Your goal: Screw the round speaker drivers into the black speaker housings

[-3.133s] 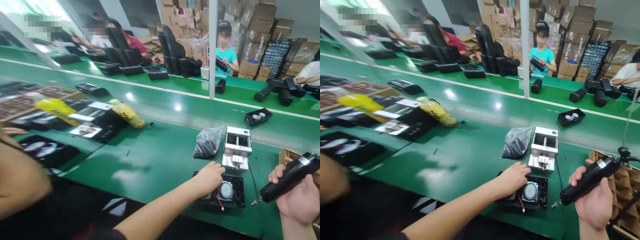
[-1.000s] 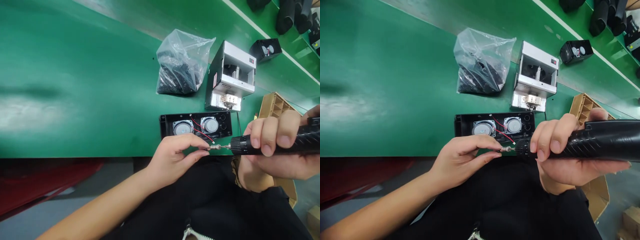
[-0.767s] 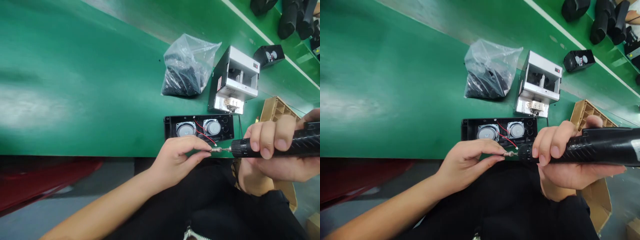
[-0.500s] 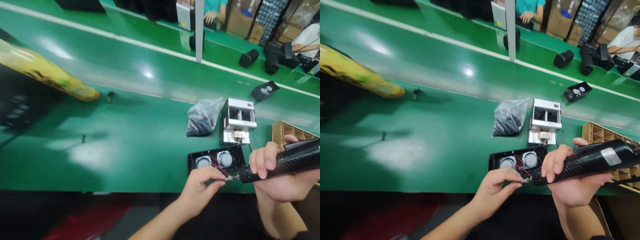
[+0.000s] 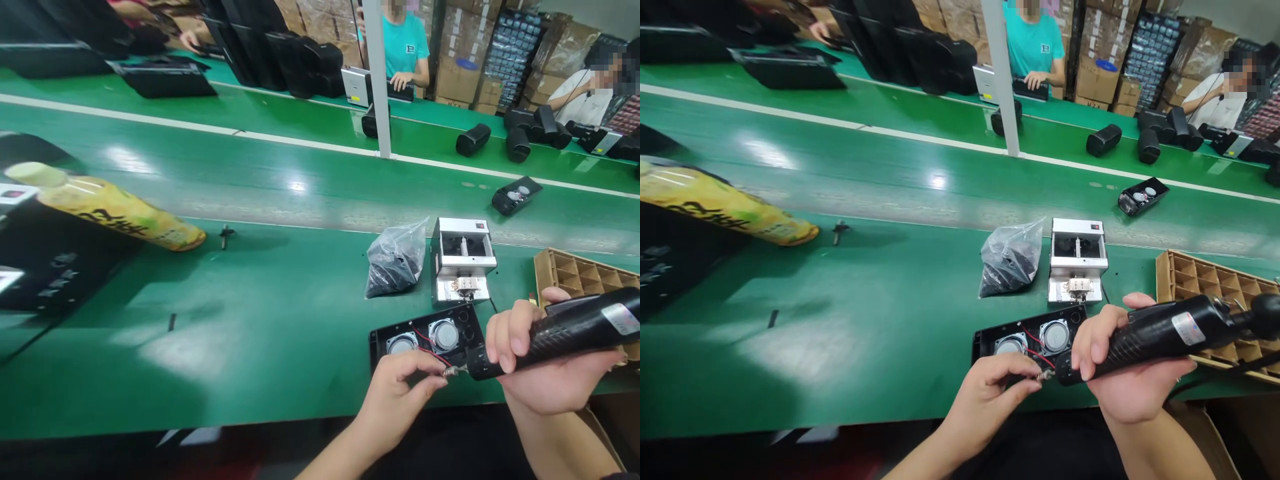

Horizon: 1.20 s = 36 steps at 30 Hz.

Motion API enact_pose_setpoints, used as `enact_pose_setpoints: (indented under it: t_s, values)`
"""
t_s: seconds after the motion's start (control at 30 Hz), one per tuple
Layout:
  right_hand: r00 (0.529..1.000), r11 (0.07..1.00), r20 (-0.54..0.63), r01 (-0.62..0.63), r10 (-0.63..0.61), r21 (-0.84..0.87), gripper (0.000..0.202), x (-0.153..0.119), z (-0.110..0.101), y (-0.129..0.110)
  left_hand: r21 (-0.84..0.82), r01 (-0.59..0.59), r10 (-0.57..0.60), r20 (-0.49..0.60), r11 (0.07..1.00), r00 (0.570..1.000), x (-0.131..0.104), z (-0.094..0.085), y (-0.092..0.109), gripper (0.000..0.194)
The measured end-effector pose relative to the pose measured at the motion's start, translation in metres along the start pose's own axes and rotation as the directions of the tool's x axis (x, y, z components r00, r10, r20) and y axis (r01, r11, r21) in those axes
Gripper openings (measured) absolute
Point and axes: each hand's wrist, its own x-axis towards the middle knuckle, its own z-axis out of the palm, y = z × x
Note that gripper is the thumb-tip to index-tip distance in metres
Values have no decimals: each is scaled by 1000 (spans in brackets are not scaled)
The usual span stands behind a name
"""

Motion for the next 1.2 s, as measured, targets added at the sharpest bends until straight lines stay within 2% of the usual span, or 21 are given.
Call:
enact_pose_setpoints:
  t_s: [0.13,0.2,0.27,0.3,0.33,0.4,0.43,0.5,0.63,0.73,0.8,0.9,1.0,1.2]
  values:
    - [994,999,106,17,-22,48,87,0,-3,-1,24,-9,7,80,1000,997,3,-4,0,8]
    - [996,999,83,37,-39,18,85,4,-5,-2,135,-35,30,39,990,999,5,-5,0,36]
    - [994,995,46,96,-94,-28,83,13,-8,-5,366,-102,127,-45,925,991,7,-5,-1,63]
    - [991,990,38,130,-128,-57,81,19,-9,-6,488,-146,202,-65,860,977,7,-3,-2,60]
    - [986,982,32,163,-161,-91,78,24,-10,-6,573,-215,282,-30,791,959,7,-1,-4,46]
    - [981,967,36,196,-193,-164,74,35,-9,-3,630,-370,397,105,683,912,4,5,-9,23]
    - [982,961,45,187,-182,-201,73,39,-7,1,649,-413,419,158,639,894,1,10,-11,19]
    - [986,955,87,160,-143,-249,73,42,-2,14,682,-430,400,216,592,891,-4,19,-15,25]
    - [972,959,210,152,-102,-238,83,38,6,43,701,-399,325,246,591,913,-11,32,-19,43]
    - [961,962,258,162,-103,-220,86,38,8,60,723,-394,328,240,567,913,-12,34,-18,42]
    - [965,951,243,163,-98,-262,84,39,9,67,722,-385,326,230,575,917,-11,35,-18,42]
    - [966,922,230,190,-115,-336,86,41,9,76,701,-354,291,215,619,932,-10,37,-17,41]
    - [963,922,255,174,-85,-347,87,40,8,80,705,-348,292,205,618,934,-9,39,-15,38]
    - [958,946,277,151,-69,-287,67,36,3,81,662,-321,266,186,678,946,-9,43,-15,39]
